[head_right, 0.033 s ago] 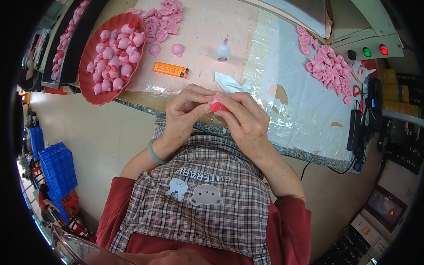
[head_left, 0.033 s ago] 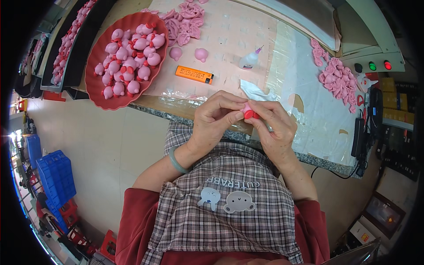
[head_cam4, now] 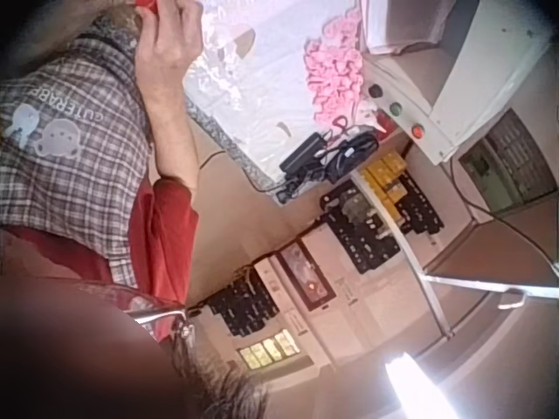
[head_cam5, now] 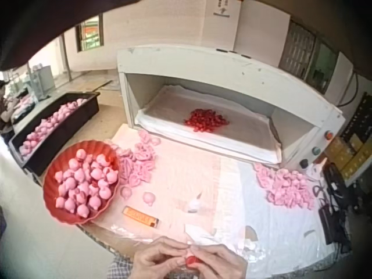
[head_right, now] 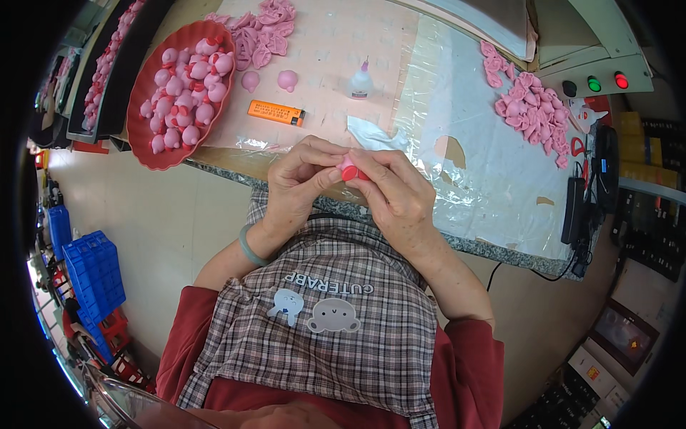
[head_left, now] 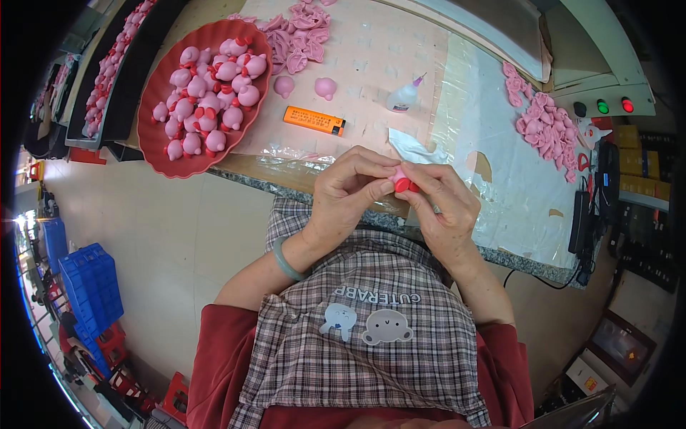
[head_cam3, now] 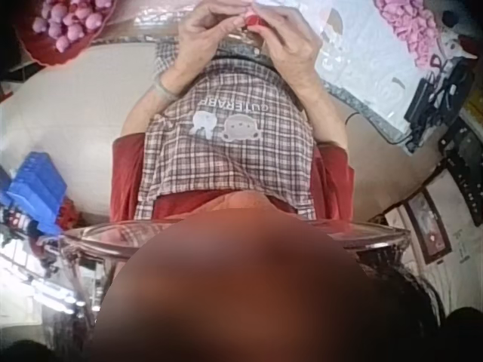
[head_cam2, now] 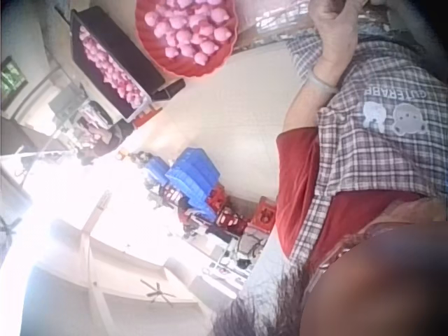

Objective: Assembling small pink toy pig figurines by gluing separate parts together at a factory workbench.

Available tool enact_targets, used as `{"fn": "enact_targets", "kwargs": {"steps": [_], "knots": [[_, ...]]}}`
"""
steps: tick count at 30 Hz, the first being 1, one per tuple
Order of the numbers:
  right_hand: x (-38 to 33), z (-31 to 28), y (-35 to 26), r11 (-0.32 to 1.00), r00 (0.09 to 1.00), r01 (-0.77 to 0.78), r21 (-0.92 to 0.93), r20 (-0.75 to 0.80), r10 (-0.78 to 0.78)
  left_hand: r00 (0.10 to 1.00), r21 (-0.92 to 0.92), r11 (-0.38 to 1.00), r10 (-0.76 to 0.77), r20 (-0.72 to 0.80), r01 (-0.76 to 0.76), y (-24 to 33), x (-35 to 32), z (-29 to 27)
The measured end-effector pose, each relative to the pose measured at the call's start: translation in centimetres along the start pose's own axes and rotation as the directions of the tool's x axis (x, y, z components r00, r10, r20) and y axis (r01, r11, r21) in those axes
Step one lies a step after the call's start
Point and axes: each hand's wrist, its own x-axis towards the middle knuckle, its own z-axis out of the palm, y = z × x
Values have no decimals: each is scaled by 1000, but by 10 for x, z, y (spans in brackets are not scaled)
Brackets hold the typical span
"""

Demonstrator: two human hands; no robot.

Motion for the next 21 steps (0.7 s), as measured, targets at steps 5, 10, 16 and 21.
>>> {"fn": "enact_targets", "kwargs": {"steps": [5, 10, 16, 21], "knots": [[-4, 2, 3, 996, 998, 56, -75, -19, -57, 1000, 15, 1000, 15, -3, -15, -2, -1, 0], [-5, 4, 5, 995, 998, 60, -79, -22, -62, 1000, 48, 999, 8, -14, -8, -4, -1, 0], [-7, 4, 6, 995, 998, 57, -81, -26, -59, 1000, 32, 999, -12, -25, 13, -3, -1, 2], [-5, 4, 8, 993, 996, 76, -94, -28, -79, 999, 54, 998, -15, -34, 17, -2, 0, 3]]}}
